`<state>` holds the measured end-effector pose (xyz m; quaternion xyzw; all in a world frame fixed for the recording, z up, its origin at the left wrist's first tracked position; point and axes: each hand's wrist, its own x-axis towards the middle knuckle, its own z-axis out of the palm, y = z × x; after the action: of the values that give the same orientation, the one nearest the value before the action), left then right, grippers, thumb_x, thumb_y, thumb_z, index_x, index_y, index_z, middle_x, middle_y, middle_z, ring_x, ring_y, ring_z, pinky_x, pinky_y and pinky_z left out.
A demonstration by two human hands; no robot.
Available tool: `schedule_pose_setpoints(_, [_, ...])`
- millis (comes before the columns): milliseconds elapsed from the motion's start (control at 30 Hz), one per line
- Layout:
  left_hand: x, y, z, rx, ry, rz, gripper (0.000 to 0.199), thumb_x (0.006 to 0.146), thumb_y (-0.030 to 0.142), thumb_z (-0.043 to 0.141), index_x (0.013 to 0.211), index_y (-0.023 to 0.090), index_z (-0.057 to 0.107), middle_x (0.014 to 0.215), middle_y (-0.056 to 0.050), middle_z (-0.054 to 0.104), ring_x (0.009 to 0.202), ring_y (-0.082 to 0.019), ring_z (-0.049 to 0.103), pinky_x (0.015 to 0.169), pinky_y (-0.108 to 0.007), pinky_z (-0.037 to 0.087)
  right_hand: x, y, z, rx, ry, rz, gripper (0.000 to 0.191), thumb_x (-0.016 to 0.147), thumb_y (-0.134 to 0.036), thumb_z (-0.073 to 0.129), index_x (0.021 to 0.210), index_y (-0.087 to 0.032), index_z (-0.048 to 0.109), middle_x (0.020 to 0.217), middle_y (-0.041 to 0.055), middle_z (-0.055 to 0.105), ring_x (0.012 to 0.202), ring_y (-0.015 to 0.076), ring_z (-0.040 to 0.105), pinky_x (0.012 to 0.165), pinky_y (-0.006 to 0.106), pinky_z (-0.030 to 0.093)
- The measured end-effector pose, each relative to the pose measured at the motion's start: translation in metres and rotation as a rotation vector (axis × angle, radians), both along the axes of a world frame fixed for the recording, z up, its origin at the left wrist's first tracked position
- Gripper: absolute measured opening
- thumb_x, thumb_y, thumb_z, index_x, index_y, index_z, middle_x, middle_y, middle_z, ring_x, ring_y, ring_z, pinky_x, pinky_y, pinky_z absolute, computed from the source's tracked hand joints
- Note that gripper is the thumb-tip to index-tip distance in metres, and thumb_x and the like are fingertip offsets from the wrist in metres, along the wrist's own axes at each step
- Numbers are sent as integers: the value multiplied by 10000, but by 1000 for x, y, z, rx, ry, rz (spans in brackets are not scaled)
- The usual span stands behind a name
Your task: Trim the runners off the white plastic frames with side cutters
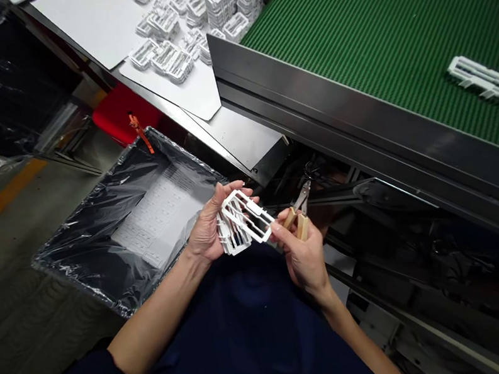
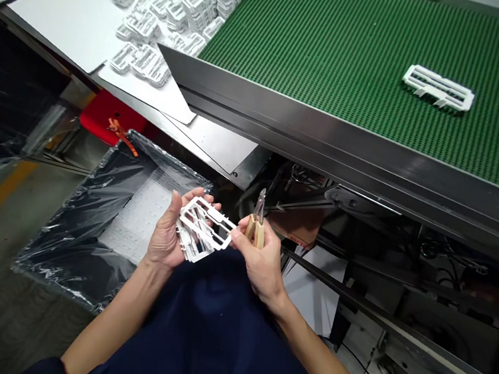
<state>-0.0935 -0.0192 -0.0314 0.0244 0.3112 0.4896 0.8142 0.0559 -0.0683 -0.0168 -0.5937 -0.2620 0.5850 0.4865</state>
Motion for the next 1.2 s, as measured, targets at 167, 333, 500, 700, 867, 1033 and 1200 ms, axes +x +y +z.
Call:
schedule_pose_setpoints(167, [1,-1,1,-37,28,-25,248,842,324,610,956,109,658,916,-65,689,915,-236,654,646,-255,567,11,17,-6,49,-51,-109,235,712,-250,710,877,-184,556,744,-34,560,663,99,574,643,234,469])
schedule_pose_setpoints(333, [4,-2,1,16,103,16,274,836,373,608,951,128,657,929,-56,676,892,-205,651,657,-253,554,5,20,-5,-95,156,-147,285,646,-213,730,861,-187,544,708,-46,562,621,90,564,567,211,467])
schedule_pose_setpoints(500, [15,-5,-2,199,380,128,354,831,460,586,968,139,642,920,-73,661,866,-175,632,697,-240,515,-11,14,-10,-331,390,-279,307,578,-135,722,806,-182,522,668,-60,549,554,67,536,489,183,454])
schedule_pose_setpoints(700, [24,-5,-7,331,694,214,385,769,490,643,982,170,642,984,-80,648,898,-189,606,670,-220,490,-29,8,-15,-245,261,-233,277,622,-202,710,808,-185,506,631,-69,539,523,71,528,492,189,441])
schedule_pose_setpoints(867, [26,3,-6,162,745,183,256,753,372,691,924,185,651,918,-32,659,805,-140,611,614,-170,493,-30,10,-25,-217,-68,35,197,674,-260,642,784,-189,494,558,-67,500,472,84,471,462,199,386])
schedule_pose_setpoints(1033, [13,-1,-25,-122,620,42,319,669,329,763,940,204,654,885,-21,667,778,-144,628,603,-176,524,14,24,41,-35,-549,267,148,763,-328,584,777,-187,541,656,-35,530,559,88,453,522,205,378])
schedule_pose_setpoints(1200, [3,-20,-49,-303,404,-327,309,628,205,791,906,168,662,864,-68,681,752,-176,649,643,-234,552,104,79,161,289,-1101,127,156,777,-334,591,797,-191,530,694,-25,532,573,96,456,529,216,356])
